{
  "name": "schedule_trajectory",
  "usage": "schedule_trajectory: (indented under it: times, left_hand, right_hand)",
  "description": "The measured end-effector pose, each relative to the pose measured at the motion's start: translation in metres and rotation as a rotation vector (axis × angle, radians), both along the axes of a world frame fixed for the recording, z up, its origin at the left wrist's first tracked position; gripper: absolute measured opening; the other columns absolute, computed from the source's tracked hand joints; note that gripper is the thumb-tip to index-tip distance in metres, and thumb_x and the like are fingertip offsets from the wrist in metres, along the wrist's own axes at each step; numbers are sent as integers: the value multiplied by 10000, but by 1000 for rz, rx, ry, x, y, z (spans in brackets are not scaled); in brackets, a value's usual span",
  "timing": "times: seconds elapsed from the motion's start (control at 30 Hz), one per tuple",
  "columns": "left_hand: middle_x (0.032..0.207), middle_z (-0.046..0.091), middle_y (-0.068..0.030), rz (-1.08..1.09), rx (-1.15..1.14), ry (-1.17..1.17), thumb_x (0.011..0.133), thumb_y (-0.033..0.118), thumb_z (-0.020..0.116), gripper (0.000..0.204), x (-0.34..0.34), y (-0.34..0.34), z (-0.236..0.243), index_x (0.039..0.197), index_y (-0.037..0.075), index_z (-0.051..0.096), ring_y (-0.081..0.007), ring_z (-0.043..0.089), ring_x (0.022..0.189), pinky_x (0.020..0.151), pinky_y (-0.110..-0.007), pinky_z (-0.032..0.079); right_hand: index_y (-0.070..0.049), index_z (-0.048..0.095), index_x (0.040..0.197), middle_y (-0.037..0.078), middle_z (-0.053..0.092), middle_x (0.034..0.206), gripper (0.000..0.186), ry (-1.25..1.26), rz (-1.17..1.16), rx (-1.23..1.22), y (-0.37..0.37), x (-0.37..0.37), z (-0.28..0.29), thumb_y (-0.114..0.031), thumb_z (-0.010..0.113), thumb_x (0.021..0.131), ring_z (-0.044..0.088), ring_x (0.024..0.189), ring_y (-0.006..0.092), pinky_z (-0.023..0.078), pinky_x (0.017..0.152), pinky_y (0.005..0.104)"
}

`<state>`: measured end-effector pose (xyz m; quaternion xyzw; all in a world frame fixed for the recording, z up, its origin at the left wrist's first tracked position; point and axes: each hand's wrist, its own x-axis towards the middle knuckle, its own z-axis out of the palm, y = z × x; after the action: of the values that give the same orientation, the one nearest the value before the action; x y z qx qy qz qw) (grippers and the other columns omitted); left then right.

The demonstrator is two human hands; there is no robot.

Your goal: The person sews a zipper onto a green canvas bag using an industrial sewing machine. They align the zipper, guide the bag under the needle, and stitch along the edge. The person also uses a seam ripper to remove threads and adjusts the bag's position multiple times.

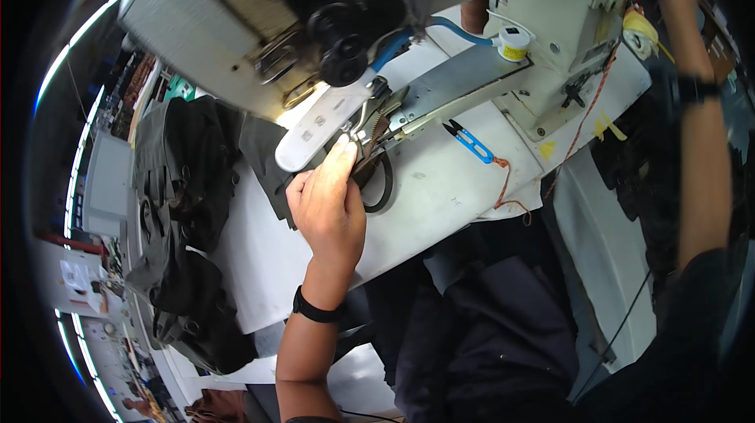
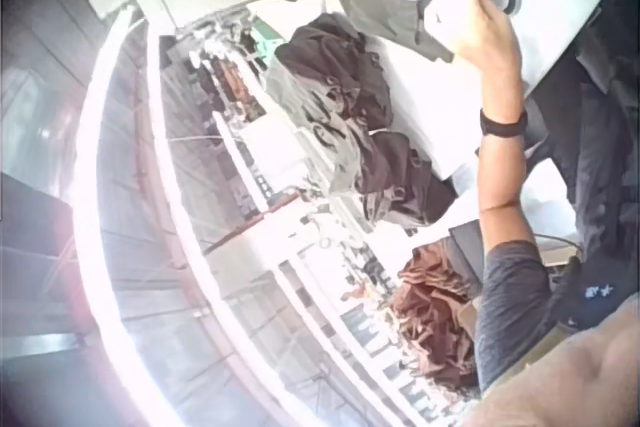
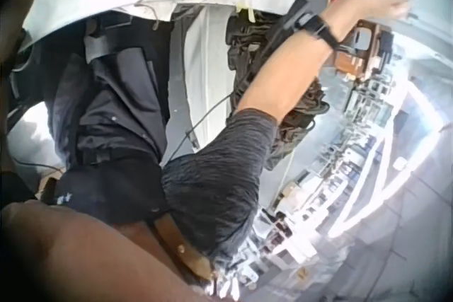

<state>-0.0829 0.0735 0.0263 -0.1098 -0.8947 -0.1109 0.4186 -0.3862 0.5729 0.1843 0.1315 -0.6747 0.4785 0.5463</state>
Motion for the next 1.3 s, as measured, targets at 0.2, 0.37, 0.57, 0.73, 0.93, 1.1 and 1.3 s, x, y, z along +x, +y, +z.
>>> schedule_trajectory:
  times: [0.2,0.37,0.57,0.73,0.93,1.1,1.3]
  left_hand:
    - [1312,748,-73,-17,-29,31,809,-118,695,505,-4,-7,-5,1269,89,721,-209,698,1022,991,-370,458]
    - [1292,757,-69,9,-30,5,804,-123,692,490,1,-6,-1,1242,91,739,-208,708,1023,982,-370,460]
    - [1241,778,-66,15,10,-16,795,-110,707,473,3,-5,-2,1217,96,760,-185,722,1081,996,-355,458]
    - [1278,766,-73,6,8,-23,792,-124,687,493,1,-3,0,1231,92,755,-194,724,1092,1001,-357,459]
    - [1303,758,-64,8,7,-4,793,-146,651,525,2,-4,-3,1253,91,742,-196,723,1112,998,-357,462]
    - [1289,762,-63,-6,43,-14,803,-135,626,520,0,-6,-5,1258,90,739,-217,721,1041,986,-358,466]
    - [1277,766,-65,-44,55,-31,817,-122,641,456,1,-7,1,1213,84,734,-215,719,1019,968,-357,469]
  right_hand:
    - [-16,707,950,70,701,972,98,144,481,273,-189,202,-111,-53,619,971,652,1001,258,480,973,428]
    - [-120,715,891,29,695,1076,158,-13,390,319,-329,206,-148,-228,822,850,594,1169,306,311,1138,498]
    - [-126,684,909,59,674,1112,240,-10,389,215,-354,195,-155,-285,831,806,555,1246,321,274,1181,546]
    - [-76,643,1062,108,655,1189,321,-69,219,209,-358,201,-163,-215,787,811,533,1317,369,261,1212,599]
    - [-37,699,1092,91,722,1023,164,-250,516,72,-315,245,-177,-78,676,934,680,1020,276,508,966,415]
    - [20,718,1150,59,746,894,254,-945,1268,-394,-327,257,-178,-177,597,1046,642,717,95,499,630,247]
    - [-3,737,1132,51,748,890,252,-1023,1409,-696,-348,261,-165,-222,656,1038,615,685,62,493,619,228]
